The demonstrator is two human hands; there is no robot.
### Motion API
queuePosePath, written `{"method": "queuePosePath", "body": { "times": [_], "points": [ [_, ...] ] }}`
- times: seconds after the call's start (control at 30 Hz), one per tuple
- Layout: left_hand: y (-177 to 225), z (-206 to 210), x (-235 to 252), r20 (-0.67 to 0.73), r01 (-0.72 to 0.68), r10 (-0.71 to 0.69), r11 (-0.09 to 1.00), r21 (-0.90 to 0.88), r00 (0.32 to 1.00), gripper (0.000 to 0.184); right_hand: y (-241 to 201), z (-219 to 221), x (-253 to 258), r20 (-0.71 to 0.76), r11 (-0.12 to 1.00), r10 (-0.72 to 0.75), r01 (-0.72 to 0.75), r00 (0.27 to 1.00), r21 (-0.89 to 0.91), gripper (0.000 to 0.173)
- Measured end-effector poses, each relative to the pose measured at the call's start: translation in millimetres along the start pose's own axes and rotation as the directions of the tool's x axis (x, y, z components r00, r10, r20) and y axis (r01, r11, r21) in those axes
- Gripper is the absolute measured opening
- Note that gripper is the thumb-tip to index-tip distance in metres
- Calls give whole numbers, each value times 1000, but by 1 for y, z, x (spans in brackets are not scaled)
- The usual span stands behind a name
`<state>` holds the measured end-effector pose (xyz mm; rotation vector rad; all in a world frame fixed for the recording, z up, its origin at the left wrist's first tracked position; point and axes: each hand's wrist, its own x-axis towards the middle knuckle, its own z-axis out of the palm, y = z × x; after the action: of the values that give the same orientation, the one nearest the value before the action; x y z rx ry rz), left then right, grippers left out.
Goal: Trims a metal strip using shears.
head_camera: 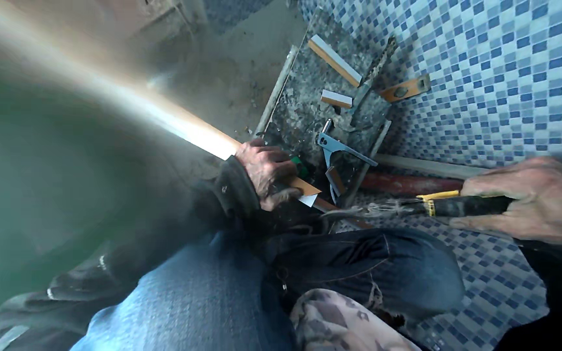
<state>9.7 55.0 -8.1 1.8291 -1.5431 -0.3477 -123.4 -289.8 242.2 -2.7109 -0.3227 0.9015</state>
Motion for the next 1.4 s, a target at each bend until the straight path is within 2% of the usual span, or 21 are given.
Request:
{"method": "queuePosePath", "body": {
  "times": [0.07, 0.13, 0.2, 0.23, 0.33, 0.43, 0.5, 0.6, 0.67, 0.7, 0.73, 0.8, 0.87, 0.9, 0.97, 1.03, 1.17, 1.27, 1.4],
  "points": [
    [-2, -1, 5, 5, 8, -8, 1000, 2, 1000, 60, 4, 4, -16, -68, 994, 82, -77, 994, 82, 43],
    [-4, -4, 14, -3, 6, -6, 1000, 17, 1000, 61, 5, 14, -29, -133, 958, 222, -191, 966, 216, 40],
    [-5, -11, 27, -16, 3, -2, 999, 53, 1000, 64, -2, 30, -38, -211, 876, 356, -247, 910, 413, 33],
    [-7, -15, 36, -28, 1, 1, 997, 74, 1000, 67, -7, 39, -42, -249, 809, 401, -213, 882, 548, 29],
    [-13, -31, 67, -81, -20, 29, 994, 107, 996, 68, -24, 70, -46, -352, 495, 452, 98, 820, 864, 23],
    [-9, -58, 105, -59, -11, 19, 991, 135, 998, 64, -57, 79, -42, -405, 210, 564, 349, 720, 913, 31],
    [-2, -70, 130, -48, -11, 18, 990, 143, 999, 62, -82, 83, -39, -478, 116, 600, 521, 641, 845, 35],
    [5, -77, 168, -82, -41, 55, 986, 164, 995, 64, -112, 89, -30, -618, 58, 521, 698, 589, 714, 30],
    [15, -83, 187, -75, -24, 38, 984, 176, 996, 65, -130, 93, -24, -644, 65, 482, 709, 594, 703, 19],
    [20, -85, 195, -82, -17, 32, 983, 182, 996, 65, -140, 95, -17, -625, 88, 533, 697, 571, 711, 16],
    [24, -87, 202, -94, -15, 33, 982, 190, 995, 66, -150, 97, -9, -566, 95, 626, 668, 536, 738, 16],
    [31, -90, 213, -120, -19, 43, 981, 191, 992, 66, -164, 106, 17, -424, 116, 809, 596, 408, 794, 15],
    [36, -88, 221, -149, -22, 50, 982, 185, 988, 66, -168, 122, 48, -322, 138, 905, 525, 277, 840, 21],
    [37, -87, 225, -157, -19, 49, 982, 190, 986, 67, -169, 127, 62, -267, 116, 933, 499, 242, 859, 24],
    [42, -84, 231, -138, 3, 24, 982, 189, 990, 67, -172, 131, 83, -141, 15, 961, 463, 238, 886, 21],
    [46, -79, 234, -112, 17, 4, 982, 187, 994, 65, -171, 134, 101, -89, -34, 958, 415, 274, 909, 17],
    [48, -69, 239, -83, 42, -26, 979, 199, 996, 67, -166, 138, 123, -126, -23, 943, 435, 309, 900, 24],
    [47, -63, 238, -64, 44, -32, 981, 190, 997, 69, -166, 135, 127, -102, -64, 941, 467, 323, 882, 23],
    [43, -58, 236, -75, 8, 6, 983, 185, 997, 70, -161, 139, 138, -121, -33, 945, 457, 303, 889, 19]
  ]
}}
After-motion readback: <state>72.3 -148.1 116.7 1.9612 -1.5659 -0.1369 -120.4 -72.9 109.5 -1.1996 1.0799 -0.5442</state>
